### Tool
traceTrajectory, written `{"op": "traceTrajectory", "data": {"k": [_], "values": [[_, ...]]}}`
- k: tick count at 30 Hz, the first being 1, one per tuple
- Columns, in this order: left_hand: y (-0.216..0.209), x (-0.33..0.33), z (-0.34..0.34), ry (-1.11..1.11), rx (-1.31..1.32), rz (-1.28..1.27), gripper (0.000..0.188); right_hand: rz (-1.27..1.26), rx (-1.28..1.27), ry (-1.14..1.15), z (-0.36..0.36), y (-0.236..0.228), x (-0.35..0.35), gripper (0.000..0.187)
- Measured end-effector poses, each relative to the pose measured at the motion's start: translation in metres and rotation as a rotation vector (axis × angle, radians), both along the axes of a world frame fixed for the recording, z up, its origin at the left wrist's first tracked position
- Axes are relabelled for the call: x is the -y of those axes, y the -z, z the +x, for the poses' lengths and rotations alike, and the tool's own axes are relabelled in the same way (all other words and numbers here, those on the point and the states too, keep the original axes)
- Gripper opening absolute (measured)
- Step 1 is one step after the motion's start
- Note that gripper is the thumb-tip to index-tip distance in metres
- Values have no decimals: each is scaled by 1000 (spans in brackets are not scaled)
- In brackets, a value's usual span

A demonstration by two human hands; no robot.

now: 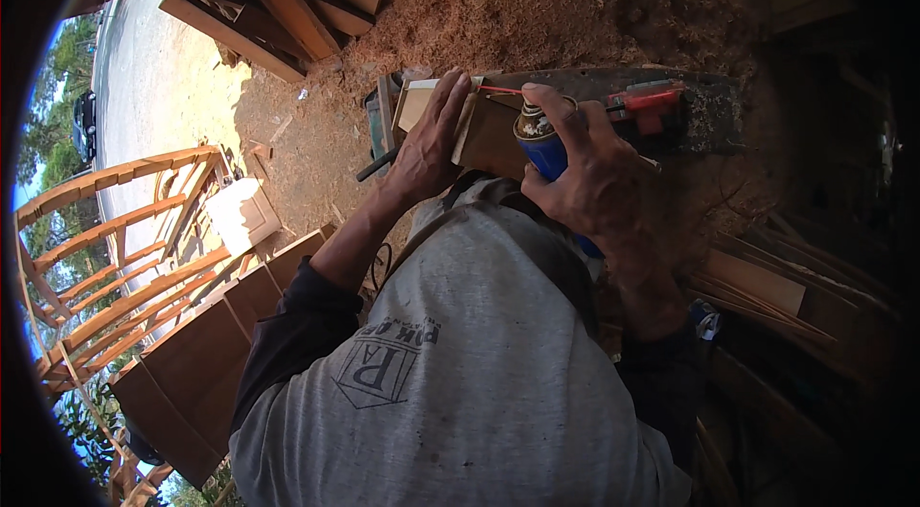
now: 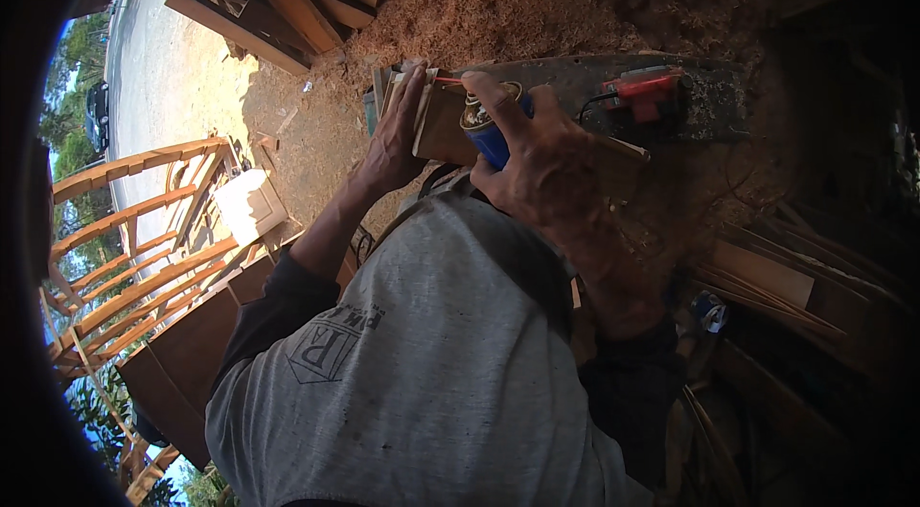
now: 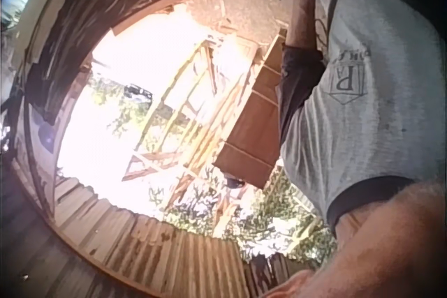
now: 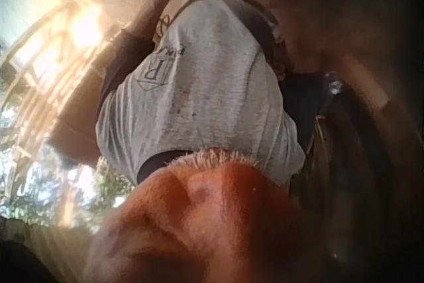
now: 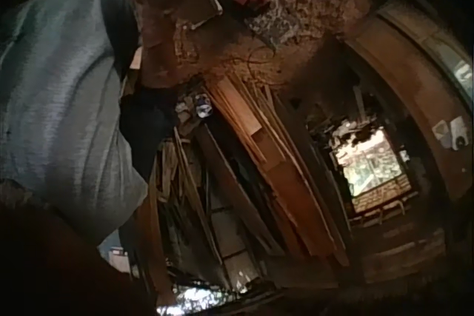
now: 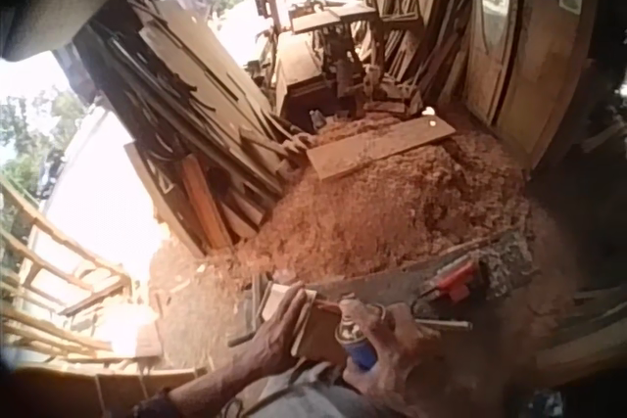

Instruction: The person measures a wooden drawer component with a ruler and marks it with a pencil. They position a metal runner on the side of the drawer and secure it using a power drill and pliers.

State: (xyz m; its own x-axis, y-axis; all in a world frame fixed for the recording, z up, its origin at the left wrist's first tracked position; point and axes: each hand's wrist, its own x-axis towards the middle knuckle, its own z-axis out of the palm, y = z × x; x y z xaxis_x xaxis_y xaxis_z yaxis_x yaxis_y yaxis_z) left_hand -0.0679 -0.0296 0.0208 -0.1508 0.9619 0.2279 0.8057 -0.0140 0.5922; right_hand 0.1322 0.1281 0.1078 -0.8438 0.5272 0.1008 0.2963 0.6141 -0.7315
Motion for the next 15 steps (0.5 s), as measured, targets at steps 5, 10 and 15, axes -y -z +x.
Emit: {"op": "traceTrajectory", "data": {"k": [5,10,15], "values": [[-2,-2,2,3,-23,6,101,49,23,12,0,0,0,85],[-3,-2,3,19,-51,11,99,33,42,2,2,-2,-1,84],[-2,-2,4,9,-53,-8,100,22,42,-6,4,-5,1,84]]}}
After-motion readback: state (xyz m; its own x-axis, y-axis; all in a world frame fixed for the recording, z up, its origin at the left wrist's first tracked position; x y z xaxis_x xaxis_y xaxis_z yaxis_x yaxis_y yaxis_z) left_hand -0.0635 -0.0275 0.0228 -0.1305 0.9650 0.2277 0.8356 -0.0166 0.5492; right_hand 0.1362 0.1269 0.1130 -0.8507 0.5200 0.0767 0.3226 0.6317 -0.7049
